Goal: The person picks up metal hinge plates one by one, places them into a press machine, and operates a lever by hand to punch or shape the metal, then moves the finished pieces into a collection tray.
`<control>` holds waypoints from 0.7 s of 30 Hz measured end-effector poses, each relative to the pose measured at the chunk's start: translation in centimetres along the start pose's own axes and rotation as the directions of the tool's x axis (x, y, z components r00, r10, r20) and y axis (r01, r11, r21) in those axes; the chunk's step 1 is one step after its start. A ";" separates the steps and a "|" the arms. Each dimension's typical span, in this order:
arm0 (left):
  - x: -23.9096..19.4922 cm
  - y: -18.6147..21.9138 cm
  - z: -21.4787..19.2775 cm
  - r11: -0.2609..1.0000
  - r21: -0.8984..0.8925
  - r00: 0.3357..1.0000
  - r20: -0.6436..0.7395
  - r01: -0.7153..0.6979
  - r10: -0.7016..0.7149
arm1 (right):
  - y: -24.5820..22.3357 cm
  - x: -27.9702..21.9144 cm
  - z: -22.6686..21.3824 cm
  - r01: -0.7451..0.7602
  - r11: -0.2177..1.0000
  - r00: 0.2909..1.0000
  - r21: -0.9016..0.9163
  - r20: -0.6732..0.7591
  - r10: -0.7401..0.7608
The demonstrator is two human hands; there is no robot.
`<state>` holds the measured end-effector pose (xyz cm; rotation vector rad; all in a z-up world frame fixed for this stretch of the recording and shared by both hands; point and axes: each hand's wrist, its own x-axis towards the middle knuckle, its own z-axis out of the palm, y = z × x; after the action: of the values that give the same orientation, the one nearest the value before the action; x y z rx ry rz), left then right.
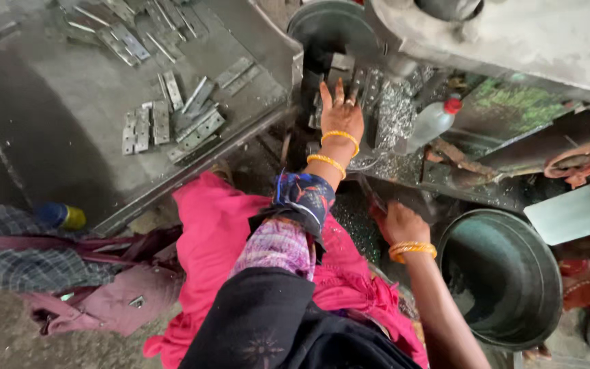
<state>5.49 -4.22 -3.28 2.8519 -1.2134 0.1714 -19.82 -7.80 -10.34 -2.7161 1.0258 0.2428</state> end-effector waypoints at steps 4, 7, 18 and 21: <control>0.6 0.9 0.1 1.000 0.020 0.996 0.085 -0.011 0.010 | 0.3 0.3 -0.7 0.028 0.997 0.999 0.070 -0.030 -0.026; 0.7 1.3 0.4 0.991 0.134 1.000 0.008 0.010 -0.011 | -0.5 -2.6 2.2 -0.080 0.983 0.997 0.165 0.023 0.077; 0.6 0.7 -0.1 0.997 0.005 0.992 0.101 -0.078 0.077 | 2.1 1.3 -0.5 0.074 0.997 0.996 0.022 -0.060 -0.072; 1.0 0.6 0.0 0.997 0.037 0.996 0.058 -0.072 0.069 | 0.8 -0.2 1.5 -0.067 0.997 0.997 0.047 0.032 0.066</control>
<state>5.70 -5.36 -3.13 2.8669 -1.3368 0.1185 -20.57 -7.84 -11.87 -2.6306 1.1000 0.2670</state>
